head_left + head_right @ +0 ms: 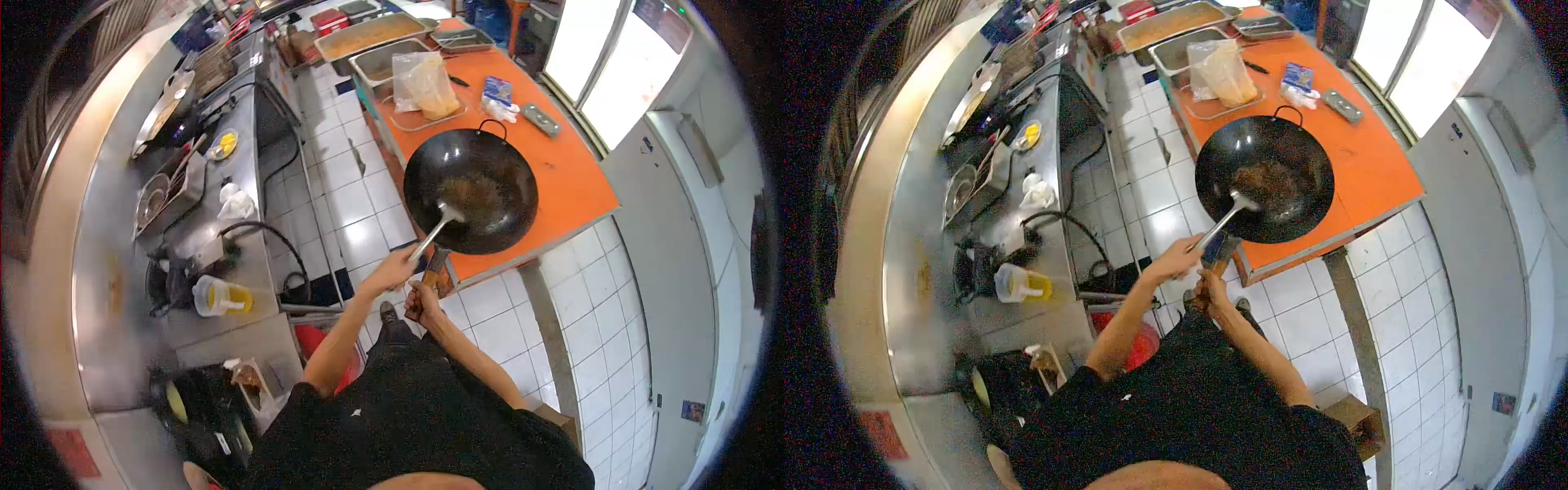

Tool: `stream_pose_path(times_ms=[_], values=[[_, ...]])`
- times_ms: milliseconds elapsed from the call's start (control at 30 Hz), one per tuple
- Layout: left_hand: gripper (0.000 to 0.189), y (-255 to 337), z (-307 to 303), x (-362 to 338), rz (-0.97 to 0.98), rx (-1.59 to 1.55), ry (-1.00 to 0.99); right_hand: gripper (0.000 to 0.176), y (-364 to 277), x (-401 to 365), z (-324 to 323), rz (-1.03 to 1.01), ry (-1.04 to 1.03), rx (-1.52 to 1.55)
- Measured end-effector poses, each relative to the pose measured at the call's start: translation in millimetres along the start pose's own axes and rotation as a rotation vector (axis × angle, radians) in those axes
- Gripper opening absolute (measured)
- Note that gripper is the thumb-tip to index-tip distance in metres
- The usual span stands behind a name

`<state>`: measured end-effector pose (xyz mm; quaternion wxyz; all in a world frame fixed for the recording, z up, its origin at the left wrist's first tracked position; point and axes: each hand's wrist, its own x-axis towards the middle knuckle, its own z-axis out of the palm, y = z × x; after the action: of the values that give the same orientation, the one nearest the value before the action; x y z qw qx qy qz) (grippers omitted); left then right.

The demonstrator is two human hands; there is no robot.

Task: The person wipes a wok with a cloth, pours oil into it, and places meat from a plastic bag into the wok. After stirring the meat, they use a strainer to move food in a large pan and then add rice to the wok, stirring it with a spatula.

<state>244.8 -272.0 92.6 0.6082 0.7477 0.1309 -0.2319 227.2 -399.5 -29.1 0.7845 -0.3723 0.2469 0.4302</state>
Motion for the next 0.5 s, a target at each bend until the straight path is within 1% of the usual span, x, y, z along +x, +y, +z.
stream_pose_path(times_ms=[33,67,100,167,200,233,300,333,367,400,433,467,500], values=[[0.048,4,13,16,0.083,0.028,0.042,0.017,2,-1,-3,0.033,-0.05,0.025],[0.049,8,21,24,0.043,-0.032,-0.008,0.016,-1,-7,0,0.004,-0.051,0.069],[0.049,5,18,21,0.048,-0.051,0.013,0.016,-4,-13,4,0.015,-0.056,0.043],[0.048,17,4,0,-0.042,-0.011,-0.088,0.014,-12,-19,5,-0.04,-0.023,0.022],[0.047,20,-4,-5,-0.089,0.015,-0.04,0.015,-11,-15,2,-0.066,0.014,0.006],[0.047,23,-2,4,-0.089,-0.007,-0.019,0.015,-11,-12,-1,-0.05,0.007,-0.021],[0.052,26,12,37,0.068,-0.048,0.087,0.016,-5,-10,-6,-0.242,0.007,-0.152],[0.049,18,24,52,0.068,-0.05,0.107,0.015,-4,-9,-2,-0.285,0.073,-0.179],[0.046,19,28,57,0.075,-0.055,0.127,0.015,-7,-12,1,-0.264,0.052,-0.225],[0.046,13,21,55,0.08,-0.096,0.163,0.013,-13,-17,0,-0.288,0.013,-0.211],[0.046,19,10,46,0.016,-0.031,0.031,0.012,-20,-24,1,-0.314,-0.019,-0.193],[0.047,18,0,39,-0.045,0.034,-0.111,0.008,-25,-35,7,-0.329,0.072,-0.239],[0.039,7,-13,35,0.009,-0.021,-0.12,0.008,-31,-41,6,-0.311,0.067,-0.274]])
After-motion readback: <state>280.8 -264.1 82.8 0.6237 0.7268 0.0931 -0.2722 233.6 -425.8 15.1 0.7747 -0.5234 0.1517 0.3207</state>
